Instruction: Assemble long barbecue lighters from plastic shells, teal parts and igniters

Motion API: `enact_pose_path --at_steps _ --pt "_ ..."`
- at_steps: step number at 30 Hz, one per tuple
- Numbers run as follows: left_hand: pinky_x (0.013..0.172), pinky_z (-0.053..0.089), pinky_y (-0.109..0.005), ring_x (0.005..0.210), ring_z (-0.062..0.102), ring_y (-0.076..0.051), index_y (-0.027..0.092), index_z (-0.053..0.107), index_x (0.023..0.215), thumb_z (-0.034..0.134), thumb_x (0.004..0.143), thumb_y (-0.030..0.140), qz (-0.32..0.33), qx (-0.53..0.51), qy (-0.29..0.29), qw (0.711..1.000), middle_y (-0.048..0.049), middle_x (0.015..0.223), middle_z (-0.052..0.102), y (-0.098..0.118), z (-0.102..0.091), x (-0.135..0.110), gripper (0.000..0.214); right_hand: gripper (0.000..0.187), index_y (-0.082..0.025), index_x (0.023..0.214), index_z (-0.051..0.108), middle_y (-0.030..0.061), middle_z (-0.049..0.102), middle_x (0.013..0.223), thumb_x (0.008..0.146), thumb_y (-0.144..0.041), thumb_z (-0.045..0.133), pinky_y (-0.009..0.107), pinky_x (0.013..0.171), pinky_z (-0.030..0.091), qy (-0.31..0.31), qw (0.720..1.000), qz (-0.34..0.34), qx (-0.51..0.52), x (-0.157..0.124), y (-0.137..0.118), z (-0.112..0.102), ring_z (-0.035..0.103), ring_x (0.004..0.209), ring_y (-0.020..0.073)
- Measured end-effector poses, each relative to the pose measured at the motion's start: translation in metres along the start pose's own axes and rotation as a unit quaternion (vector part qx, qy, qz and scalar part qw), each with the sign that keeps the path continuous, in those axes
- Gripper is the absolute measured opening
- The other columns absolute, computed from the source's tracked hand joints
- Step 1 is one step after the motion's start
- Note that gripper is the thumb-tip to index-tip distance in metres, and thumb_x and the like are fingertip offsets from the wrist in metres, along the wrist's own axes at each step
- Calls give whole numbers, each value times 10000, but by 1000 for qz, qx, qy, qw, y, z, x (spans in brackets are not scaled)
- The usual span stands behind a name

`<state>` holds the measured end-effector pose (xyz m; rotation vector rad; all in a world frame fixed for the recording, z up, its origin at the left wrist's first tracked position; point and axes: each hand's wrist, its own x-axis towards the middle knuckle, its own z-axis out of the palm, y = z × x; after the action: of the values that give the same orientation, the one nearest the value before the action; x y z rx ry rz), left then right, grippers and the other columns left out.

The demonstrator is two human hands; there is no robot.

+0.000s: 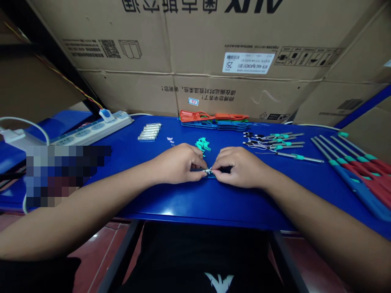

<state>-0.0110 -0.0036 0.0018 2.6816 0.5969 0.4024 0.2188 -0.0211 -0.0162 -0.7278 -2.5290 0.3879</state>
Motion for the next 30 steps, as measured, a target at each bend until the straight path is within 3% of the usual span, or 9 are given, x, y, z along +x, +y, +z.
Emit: enact_pose_path --at_steps 6,12,17,21,25,30 --pt "675 500 -254 731 674 -149 169 790 899 649 889 228 15 19 5 1000 -51 823 734 2 3 0 153 151 -181 736 728 18 685 686 822 -143 610 286 692 453 -9 1000 6 0 0 -2 1 590 659 142" --pt "702 507 -265 752 678 -154 169 790 923 666 873 221 18 32 3 999 -49 846 737 2 1 0 144 118 -177 830 740 36 734 800 849 -170 623 297 744 458 -35 999 36 -4 1 -3 -10 634 754 163" --pt "679 500 -245 713 664 -132 185 790 942 692 841 203 3 34 7 999 -26 822 727 4 0 0 142 178 -200 1017 731 52 754 956 918 -218 584 347 835 414 -52 997 -28 -55 0 5 -14 666 880 186" --pt "647 491 -242 674 644 -125 188 788 921 708 825 217 -8 34 3 999 -18 790 709 5 -1 1 130 195 -203 1001 717 50 752 970 981 -260 532 344 804 374 -51 991 -72 -96 0 7 -12 649 866 177" --pt "668 497 -238 698 655 -130 182 784 944 715 857 342 -9 -7 -8 1000 -34 810 722 -2 -11 1 195 210 -190 989 689 53 732 931 998 -245 487 337 797 362 -50 989 -88 -104 1 6 -12 635 857 176" --pt "672 460 -238 717 668 -138 164 764 848 593 940 440 -60 27 65 996 -48 806 746 -23 -32 -3 338 171 -189 975 670 51 722 947 988 -225 503 324 811 380 -32 996 -70 -54 -1 13 -11 649 880 165"
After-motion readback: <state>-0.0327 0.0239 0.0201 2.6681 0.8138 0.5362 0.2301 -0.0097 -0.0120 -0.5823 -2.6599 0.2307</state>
